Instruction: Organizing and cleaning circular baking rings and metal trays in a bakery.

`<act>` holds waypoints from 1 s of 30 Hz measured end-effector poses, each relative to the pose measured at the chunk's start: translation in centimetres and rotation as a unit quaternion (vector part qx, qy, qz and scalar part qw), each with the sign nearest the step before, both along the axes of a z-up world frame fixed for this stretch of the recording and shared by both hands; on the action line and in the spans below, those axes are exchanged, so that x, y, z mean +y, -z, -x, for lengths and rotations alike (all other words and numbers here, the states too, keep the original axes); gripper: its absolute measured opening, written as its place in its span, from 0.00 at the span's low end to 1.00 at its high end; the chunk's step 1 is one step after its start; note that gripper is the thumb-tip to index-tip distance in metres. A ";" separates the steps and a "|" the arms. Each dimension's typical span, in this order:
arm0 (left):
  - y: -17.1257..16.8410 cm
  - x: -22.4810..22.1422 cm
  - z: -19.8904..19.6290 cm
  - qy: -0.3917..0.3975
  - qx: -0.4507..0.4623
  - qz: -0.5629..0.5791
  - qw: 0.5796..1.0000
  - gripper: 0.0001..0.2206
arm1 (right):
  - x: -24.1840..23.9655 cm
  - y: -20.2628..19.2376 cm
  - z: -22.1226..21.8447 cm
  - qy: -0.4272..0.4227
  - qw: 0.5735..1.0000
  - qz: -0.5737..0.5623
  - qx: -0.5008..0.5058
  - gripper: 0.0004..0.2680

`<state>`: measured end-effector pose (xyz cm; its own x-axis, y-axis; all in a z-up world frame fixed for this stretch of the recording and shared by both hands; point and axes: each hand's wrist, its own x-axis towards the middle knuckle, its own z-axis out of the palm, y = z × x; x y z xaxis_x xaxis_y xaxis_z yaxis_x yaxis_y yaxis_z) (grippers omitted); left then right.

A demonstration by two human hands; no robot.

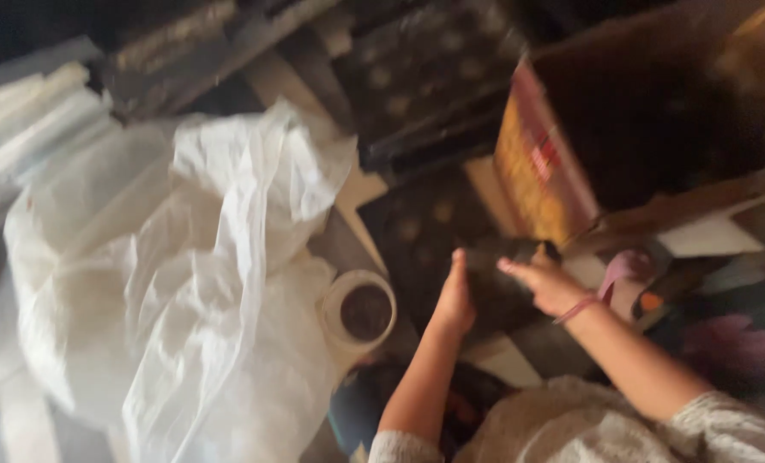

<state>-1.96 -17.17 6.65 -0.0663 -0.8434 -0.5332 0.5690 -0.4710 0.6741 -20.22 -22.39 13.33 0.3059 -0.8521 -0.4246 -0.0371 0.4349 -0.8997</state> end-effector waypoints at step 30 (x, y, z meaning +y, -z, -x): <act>-0.7 1.8 -4.6 0.015 0.120 0.265 0.957 0.37 | -1.2 -3.5 0.6 -0.228 0.880 -0.063 -0.411 0.30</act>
<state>2.66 -15.38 7.37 -0.1622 -0.9867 0.0030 0.7281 -0.1176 0.6753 -20.77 -23.57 16.84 0.8523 -0.5227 0.0182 0.4077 0.6421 -0.6492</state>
